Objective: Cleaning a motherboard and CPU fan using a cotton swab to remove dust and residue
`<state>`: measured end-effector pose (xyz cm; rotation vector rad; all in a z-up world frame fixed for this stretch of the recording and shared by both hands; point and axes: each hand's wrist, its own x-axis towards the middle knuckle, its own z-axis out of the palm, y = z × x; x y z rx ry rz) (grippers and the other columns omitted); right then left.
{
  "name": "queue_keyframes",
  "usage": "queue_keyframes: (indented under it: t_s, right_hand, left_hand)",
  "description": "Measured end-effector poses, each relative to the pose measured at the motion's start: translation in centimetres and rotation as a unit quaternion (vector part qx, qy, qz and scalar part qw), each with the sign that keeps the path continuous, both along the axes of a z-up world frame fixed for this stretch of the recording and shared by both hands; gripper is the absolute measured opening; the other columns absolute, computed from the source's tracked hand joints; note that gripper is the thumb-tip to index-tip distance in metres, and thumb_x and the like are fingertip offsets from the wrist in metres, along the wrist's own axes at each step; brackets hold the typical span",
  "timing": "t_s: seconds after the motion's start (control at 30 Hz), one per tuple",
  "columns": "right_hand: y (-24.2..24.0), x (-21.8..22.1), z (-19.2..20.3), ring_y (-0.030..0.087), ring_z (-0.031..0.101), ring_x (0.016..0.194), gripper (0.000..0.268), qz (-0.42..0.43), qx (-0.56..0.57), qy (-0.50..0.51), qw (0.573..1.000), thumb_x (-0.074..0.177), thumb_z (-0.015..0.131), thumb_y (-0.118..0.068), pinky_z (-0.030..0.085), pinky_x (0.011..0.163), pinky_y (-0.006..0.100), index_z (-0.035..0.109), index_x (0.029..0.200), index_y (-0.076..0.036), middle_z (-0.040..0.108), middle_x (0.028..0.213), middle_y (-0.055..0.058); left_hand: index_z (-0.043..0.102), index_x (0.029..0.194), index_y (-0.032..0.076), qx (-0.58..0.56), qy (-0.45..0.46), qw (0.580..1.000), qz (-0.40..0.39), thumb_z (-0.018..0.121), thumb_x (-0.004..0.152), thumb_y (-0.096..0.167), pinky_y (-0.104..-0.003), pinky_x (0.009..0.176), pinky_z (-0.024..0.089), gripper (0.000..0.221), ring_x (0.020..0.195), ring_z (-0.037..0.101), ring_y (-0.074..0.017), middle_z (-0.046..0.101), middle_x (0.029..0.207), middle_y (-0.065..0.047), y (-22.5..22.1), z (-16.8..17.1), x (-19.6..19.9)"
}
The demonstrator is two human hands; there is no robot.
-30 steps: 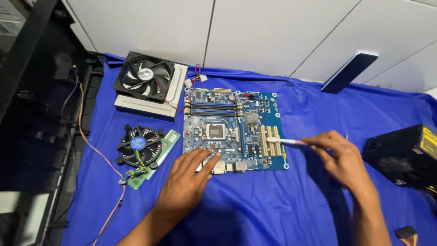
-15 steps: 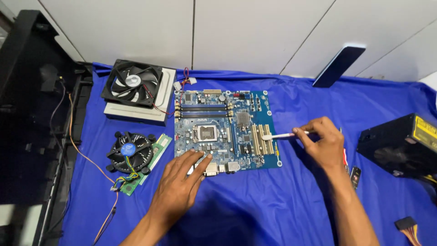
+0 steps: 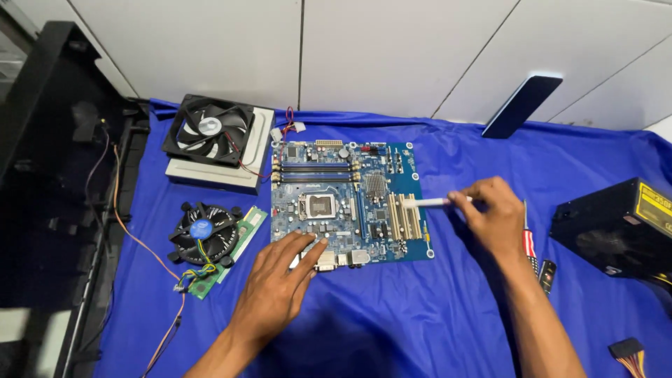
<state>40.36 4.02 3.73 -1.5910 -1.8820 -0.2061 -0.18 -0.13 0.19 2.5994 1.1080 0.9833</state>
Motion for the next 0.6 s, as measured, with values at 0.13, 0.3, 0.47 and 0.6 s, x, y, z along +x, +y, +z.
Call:
queue_keyframes:
  t_s: [0.13, 0.3, 0.47, 0.6]
  right_hand:
    - [1.1, -2.2, 1.0, 0.018, 0.061, 0.077, 0.015, 0.119, -0.024, 0.024, 0.992, 0.087, 0.084, -0.022, 0.045, 0.075, 0.032, 0.073, 0.084, -0.011, 0.068, 0.082, 0.002]
    - [4.2, -2.4, 0.1, 0.02, 0.059, 0.078, 0.018, 0.039, 0.014, 0.015, 0.999, 0.093, 0.084, -0.023, 0.045, 0.071, 0.034, 0.073, 0.086, -0.011, 0.067, 0.085, 0.004]
    - [5.6, -2.9, -0.4, 0.015, 0.058, 0.071, 0.02, 0.048, -0.007, 0.034, 0.998, 0.093, 0.084, -0.022, 0.046, 0.068, 0.031, 0.071, 0.082, -0.012, 0.064, 0.082, 0.003]
    - [5.4, -4.3, 0.2, 0.015, 0.061, 0.073, 0.013, 0.105, -0.041, 0.035, 0.993, 0.09, 0.083, -0.021, 0.048, 0.068, 0.029, 0.073, 0.089, -0.012, 0.065, 0.086, 0.003]
  left_hand:
    - [0.051, 0.149, 0.015, -0.007, 0.002, 1.0, 0.001, 0.061, 0.098, 0.017, -0.047, 0.108, 0.042, 0.052, 0.136, 0.053, -0.0313, 0.059, 0.142, -0.01, -0.1, 0.1, 0.0]
    - [0.054, 0.147, 0.014, -0.002, -0.009, 1.0, 0.003, 0.063, 0.098, 0.017, -0.047, 0.106, 0.043, 0.049, 0.135, 0.053, -0.0326, 0.06, 0.141, -0.01, 0.0, 0.0, 0.1]
    - [0.051, 0.148, 0.015, -0.003, -0.004, 1.0, -0.002, 0.063, 0.098, 0.018, -0.046, 0.107, 0.043, 0.052, 0.133, 0.054, -0.0323, 0.058, 0.142, -0.01, 0.1, -0.8, -0.2]
    - [0.052, 0.148, 0.016, -0.016, -0.004, 1.0, -0.002, 0.061, 0.098, 0.018, -0.046, 0.108, 0.042, 0.051, 0.134, 0.054, -0.0317, 0.058, 0.143, -0.01, -0.1, -0.9, -0.3]
